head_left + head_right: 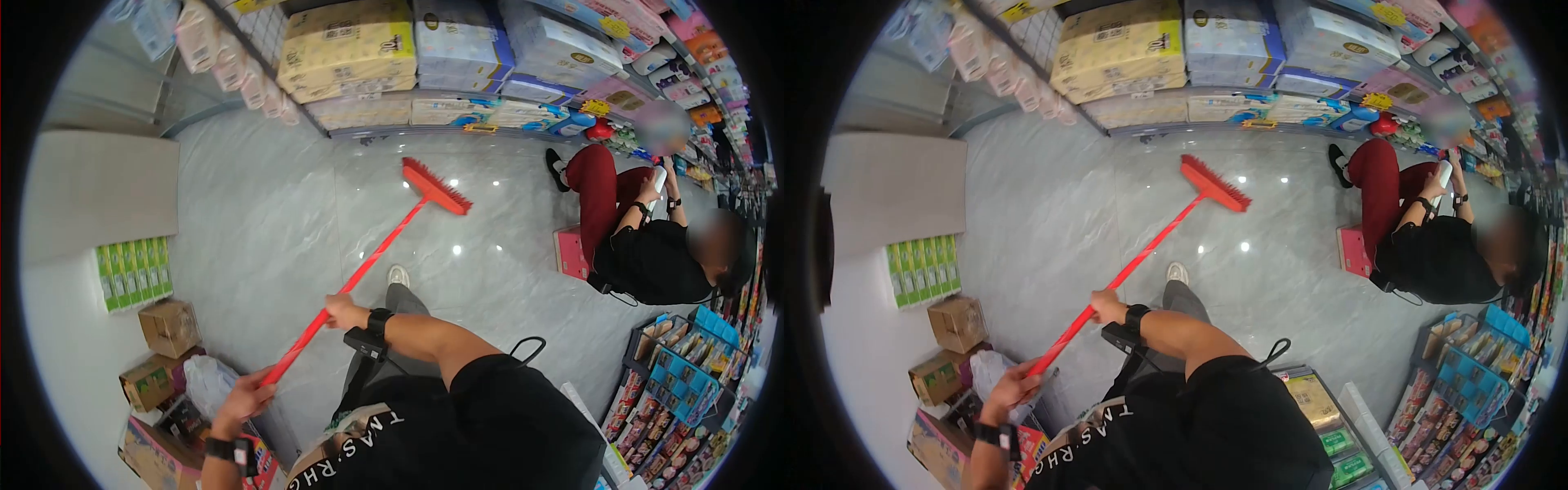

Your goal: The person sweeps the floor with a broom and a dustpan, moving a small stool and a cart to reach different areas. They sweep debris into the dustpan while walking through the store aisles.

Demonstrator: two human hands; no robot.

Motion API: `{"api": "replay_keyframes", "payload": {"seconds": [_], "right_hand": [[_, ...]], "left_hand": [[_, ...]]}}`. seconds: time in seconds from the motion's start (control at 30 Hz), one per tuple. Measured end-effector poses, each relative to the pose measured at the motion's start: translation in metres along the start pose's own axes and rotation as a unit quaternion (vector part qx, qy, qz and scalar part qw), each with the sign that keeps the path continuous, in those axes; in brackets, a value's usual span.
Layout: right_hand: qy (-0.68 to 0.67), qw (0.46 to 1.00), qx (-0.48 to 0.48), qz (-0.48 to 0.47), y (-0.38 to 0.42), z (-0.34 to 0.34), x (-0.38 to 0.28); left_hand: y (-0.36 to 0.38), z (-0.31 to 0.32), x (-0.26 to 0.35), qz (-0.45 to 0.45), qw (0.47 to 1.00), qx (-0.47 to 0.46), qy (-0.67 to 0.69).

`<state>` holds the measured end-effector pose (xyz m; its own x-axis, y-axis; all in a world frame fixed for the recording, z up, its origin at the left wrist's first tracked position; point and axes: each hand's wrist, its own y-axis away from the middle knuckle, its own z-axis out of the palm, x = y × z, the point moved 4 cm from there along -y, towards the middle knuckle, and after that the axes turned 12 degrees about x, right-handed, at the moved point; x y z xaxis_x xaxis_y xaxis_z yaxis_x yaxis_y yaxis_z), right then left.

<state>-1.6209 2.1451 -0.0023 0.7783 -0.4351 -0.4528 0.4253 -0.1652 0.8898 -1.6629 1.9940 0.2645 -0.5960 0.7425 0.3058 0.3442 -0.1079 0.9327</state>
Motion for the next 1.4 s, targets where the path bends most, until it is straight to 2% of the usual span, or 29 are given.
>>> {"api": "replay_keyframes", "payload": {"seconds": [0.03,0.1,0.13,0.17,0.2,0.3,0.47,0.57,0.67,0.77,0.83,0.93,1.0,1.07,1.2,1.27,1.37,1.4], "right_hand": [[-0.169,0.965,0.009,0.198,0.028,0.022,0.004],[-0.187,0.96,-0.044,0.203,0.068,0.042,-0.006],[-0.179,0.964,-0.024,0.195,0.065,0.043,-0.003],[-0.168,0.968,-0.003,0.188,0.063,0.042,0.001],[-0.16,0.969,0.017,0.187,0.064,0.041,0.011],[-0.177,0.973,0.042,0.141,0.046,-0.004,0.02],[-0.213,0.963,0.118,0.119,-0.013,-0.11,-0.005],[-0.22,0.955,0.167,0.108,-0.059,-0.178,-0.022],[-0.224,0.961,0.143,0.078,-0.111,-0.26,-0.038],[-0.261,0.937,0.197,0.127,-0.127,-0.3,-0.077],[-0.259,0.931,0.205,0.154,-0.129,-0.292,-0.097],[-0.185,0.961,0.122,0.165,-0.124,-0.233,-0.102],[-0.113,0.982,0.071,0.134,-0.12,-0.181,-0.074],[-0.055,0.974,0.065,0.211,-0.085,-0.123,-0.068],[0.093,0.976,-0.05,0.191,0.003,-0.028,-0.034],[0.147,0.957,-0.147,0.204,0.037,0.009,0.004],[0.235,0.921,-0.214,0.226,0.099,0.047,0.051],[0.268,0.908,-0.232,0.222,0.119,0.055,0.065]], "left_hand": [[0.019,-0.019,-0.008,-0.012,1.0,0.021,0.001],[0.051,-0.041,-0.022,-0.021,0.999,0.045,0.004],[0.052,-0.045,-0.025,-0.01,0.999,0.046,0.008],[0.045,-0.051,-0.038,0.041,0.995,0.068,-0.066],[0.041,-0.045,-0.045,0.051,0.994,0.065,-0.075],[0.017,-0.017,-0.031,0.102,0.986,0.048,-0.124],[-0.054,0.04,0.032,0.223,0.966,-0.029,-0.127],[-0.106,0.076,0.088,0.236,0.956,-0.036,-0.173],[-0.149,0.124,0.155,0.241,0.951,-0.066,-0.18],[-0.174,0.156,0.203,0.329,0.927,0.016,-0.18],[-0.182,0.161,0.207,0.399,0.897,0.102,-0.161],[-0.168,0.115,0.17,0.359,0.912,0.144,-0.135],[-0.129,0.085,0.136,0.23,0.958,0.138,-0.102],[-0.082,0.064,0.098,0.107,0.973,0.188,-0.078],[0.011,0.052,0.004,-0.016,0.961,0.274,0.026],[0.059,0.06,-0.034,-0.055,0.943,0.32,0.068],[0.129,0.083,-0.076,-0.158,0.907,0.366,0.132],[0.149,0.092,-0.085,-0.155,0.897,0.383,0.156]]}}
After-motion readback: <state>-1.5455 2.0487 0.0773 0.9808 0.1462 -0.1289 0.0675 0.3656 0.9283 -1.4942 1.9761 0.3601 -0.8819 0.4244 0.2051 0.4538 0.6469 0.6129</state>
